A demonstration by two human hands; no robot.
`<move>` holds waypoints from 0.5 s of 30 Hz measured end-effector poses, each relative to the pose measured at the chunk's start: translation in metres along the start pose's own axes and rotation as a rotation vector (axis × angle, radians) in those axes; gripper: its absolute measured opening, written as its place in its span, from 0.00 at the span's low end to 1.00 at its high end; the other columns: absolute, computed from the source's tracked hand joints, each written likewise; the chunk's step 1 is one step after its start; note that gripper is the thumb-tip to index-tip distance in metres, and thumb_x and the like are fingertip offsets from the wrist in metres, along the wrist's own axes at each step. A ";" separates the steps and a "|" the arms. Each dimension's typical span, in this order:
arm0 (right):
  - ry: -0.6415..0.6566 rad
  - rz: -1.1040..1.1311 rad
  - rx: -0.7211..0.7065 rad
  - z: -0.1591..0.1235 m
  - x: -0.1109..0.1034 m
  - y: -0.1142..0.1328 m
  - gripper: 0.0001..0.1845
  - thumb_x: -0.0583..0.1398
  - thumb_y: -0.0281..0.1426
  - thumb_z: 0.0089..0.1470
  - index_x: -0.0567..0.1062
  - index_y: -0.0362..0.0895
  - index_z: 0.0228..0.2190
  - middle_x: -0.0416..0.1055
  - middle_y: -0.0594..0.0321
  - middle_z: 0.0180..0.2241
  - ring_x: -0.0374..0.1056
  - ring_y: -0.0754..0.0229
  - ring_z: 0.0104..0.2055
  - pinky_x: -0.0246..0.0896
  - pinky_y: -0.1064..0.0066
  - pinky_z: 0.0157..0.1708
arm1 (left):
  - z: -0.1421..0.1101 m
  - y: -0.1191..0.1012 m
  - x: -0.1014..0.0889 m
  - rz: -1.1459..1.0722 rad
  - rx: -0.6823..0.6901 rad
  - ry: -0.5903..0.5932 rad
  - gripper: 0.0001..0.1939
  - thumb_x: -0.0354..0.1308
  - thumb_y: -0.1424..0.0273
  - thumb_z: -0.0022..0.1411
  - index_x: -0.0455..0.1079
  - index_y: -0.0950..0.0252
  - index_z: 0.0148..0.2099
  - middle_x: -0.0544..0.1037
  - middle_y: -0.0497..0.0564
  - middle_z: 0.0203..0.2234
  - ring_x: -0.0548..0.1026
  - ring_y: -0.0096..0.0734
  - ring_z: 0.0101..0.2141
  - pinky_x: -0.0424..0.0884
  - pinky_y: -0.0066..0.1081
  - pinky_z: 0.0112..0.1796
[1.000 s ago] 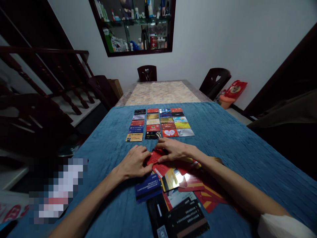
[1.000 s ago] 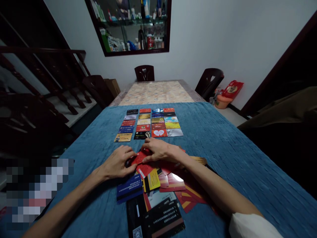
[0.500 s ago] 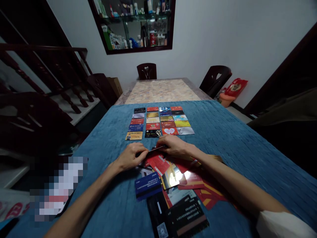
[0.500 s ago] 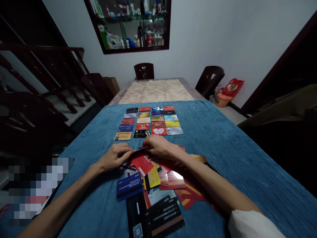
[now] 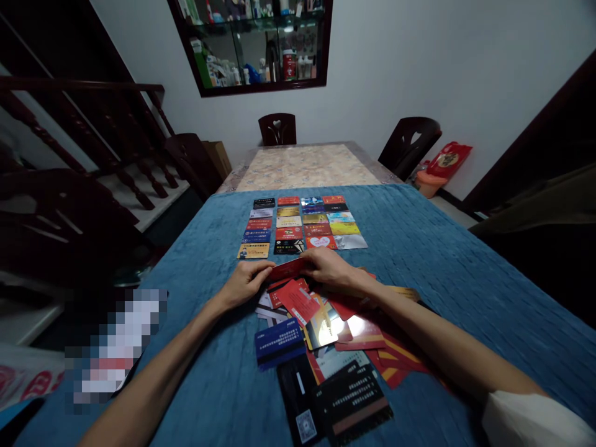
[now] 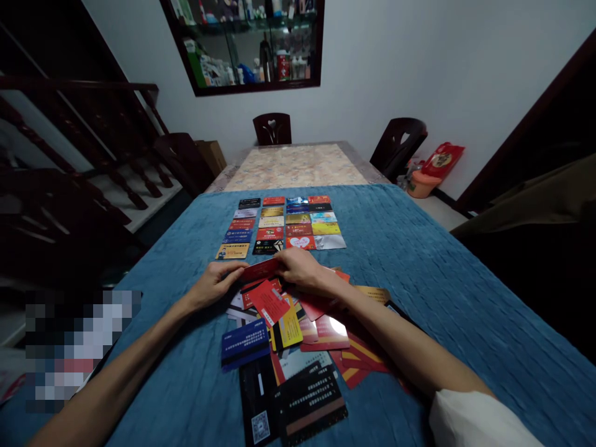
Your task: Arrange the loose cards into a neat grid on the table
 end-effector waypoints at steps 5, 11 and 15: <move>-0.008 0.038 0.002 0.000 0.000 0.000 0.07 0.60 0.25 0.54 0.79 0.43 0.34 0.76 0.60 0.30 0.67 0.60 0.30 0.51 0.71 0.29 | 0.000 0.003 0.001 -0.004 -0.026 -0.018 0.16 0.49 0.65 0.66 0.78 0.62 0.41 0.83 0.48 0.34 0.77 0.32 0.34 0.72 0.29 0.37; -0.032 0.080 -0.028 0.000 0.000 0.000 0.06 0.61 0.24 0.53 0.78 0.44 0.33 0.75 0.61 0.29 0.66 0.61 0.29 0.51 0.72 0.28 | -0.001 0.004 0.001 -0.005 -0.019 -0.021 0.16 0.49 0.66 0.66 0.79 0.63 0.40 0.83 0.48 0.33 0.77 0.32 0.33 0.72 0.29 0.37; -0.043 0.136 -0.041 0.001 -0.002 -0.002 0.05 0.61 0.23 0.53 0.77 0.42 0.33 0.75 0.61 0.30 0.66 0.62 0.30 0.52 0.72 0.30 | -0.001 0.003 0.001 -0.005 -0.006 -0.028 0.16 0.48 0.67 0.66 0.78 0.62 0.41 0.83 0.48 0.33 0.77 0.32 0.33 0.73 0.29 0.37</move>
Point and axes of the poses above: each hand's wrist, its own z-axis towards the middle knuckle, its own x-axis out of the palm, y = z × x, the point moved 5 cm from there along z, towards the middle knuckle
